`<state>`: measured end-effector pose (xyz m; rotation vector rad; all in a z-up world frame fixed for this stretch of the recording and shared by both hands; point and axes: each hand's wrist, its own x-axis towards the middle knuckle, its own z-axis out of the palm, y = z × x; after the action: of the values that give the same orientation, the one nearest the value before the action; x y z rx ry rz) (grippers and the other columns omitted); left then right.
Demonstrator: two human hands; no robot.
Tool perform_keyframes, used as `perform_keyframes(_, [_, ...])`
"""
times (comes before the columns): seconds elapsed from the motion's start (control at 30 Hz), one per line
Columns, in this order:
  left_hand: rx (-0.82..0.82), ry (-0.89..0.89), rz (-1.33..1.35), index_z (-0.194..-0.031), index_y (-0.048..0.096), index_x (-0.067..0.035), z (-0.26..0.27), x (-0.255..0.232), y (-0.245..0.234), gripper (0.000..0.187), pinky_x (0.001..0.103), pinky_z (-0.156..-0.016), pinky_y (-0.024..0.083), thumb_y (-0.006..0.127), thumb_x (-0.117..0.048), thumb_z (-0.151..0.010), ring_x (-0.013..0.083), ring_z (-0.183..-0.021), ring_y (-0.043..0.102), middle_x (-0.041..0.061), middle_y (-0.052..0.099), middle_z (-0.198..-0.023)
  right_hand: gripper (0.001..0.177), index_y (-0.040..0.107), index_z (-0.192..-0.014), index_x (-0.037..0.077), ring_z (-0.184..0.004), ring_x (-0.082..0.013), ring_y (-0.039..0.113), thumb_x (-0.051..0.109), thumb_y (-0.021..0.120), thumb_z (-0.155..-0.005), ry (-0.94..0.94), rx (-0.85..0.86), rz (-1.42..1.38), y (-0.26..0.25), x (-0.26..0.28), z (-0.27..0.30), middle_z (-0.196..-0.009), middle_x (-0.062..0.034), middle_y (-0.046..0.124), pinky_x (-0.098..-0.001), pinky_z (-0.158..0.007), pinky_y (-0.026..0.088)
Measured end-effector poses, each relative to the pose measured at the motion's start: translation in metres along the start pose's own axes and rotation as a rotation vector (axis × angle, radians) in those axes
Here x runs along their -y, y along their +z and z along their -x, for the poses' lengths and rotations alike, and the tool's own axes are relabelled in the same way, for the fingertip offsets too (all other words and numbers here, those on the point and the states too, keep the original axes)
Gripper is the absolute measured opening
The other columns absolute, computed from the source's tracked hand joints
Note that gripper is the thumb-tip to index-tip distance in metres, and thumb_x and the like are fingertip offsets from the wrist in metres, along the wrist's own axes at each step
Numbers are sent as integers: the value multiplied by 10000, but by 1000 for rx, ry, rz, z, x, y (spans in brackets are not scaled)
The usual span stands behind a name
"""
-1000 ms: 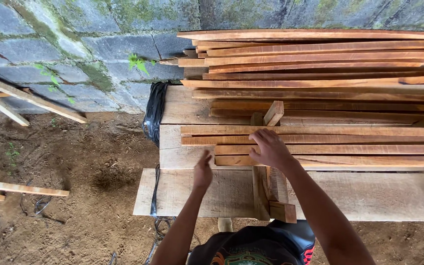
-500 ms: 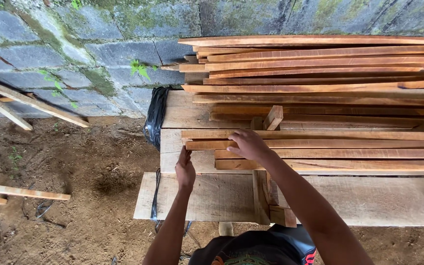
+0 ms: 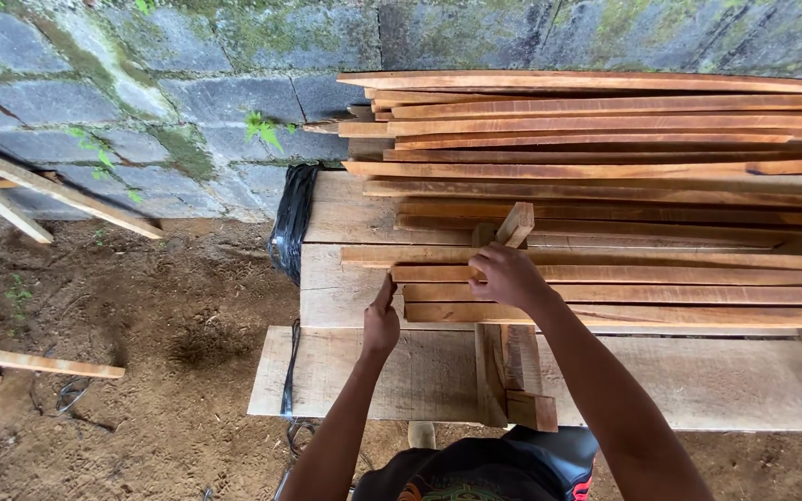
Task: Organizing wooden strips into a pile and then bundling them together using wire.
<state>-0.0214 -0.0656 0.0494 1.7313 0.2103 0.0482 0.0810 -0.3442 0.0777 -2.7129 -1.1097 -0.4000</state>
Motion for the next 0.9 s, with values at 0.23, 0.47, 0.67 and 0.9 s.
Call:
perform_keyframes(0.23, [30, -4, 51, -1567, 437, -123, 8, -8, 10, 821, 461, -1176, 432, 356, 207, -820, 399, -1373, 488, 267, 594, -1419, 232, 709, -871, 186, -837, -225, 683, 390, 734, -763, 109, 14, -28, -14, -3, 11, -795, -26, 647, -373, -686, 568])
perform_keyframes(0.47, [97, -56, -174, -1586, 418, -201, 20, -44, 4, 834, 474, -1212, 384, 357, 119, -818, 360, -1392, 500, 190, 618, -1424, 229, 737, -870, 198, -838, -222, 693, 370, 749, -721, 128, -32, 2, -13, -4, 16, -797, -15, 660, -359, -694, 580])
perform_keyframes(0.67, [114, -57, -207, -1581, 421, -205, 13, -26, 8, 829, 494, -1206, 386, 349, 109, -818, 365, -1401, 492, 147, 600, -1463, 254, 758, -919, 196, -886, -227, 702, 361, 751, -727, 169, 9, -47, -21, -5, 18, -837, -17, 681, -371, -736, 587])
perform_keyframes(0.9, [-43, -48, 122, -1586, 364, -22, -8, 26, 1, 829, 553, -1201, 370, 325, 227, -797, 464, -1430, 422, 308, 479, -1519, 242, 759, -1037, 166, -983, -293, 715, 325, 732, -856, 243, 9, -227, -42, 11, 5, -954, -66, 718, -431, -825, 586])
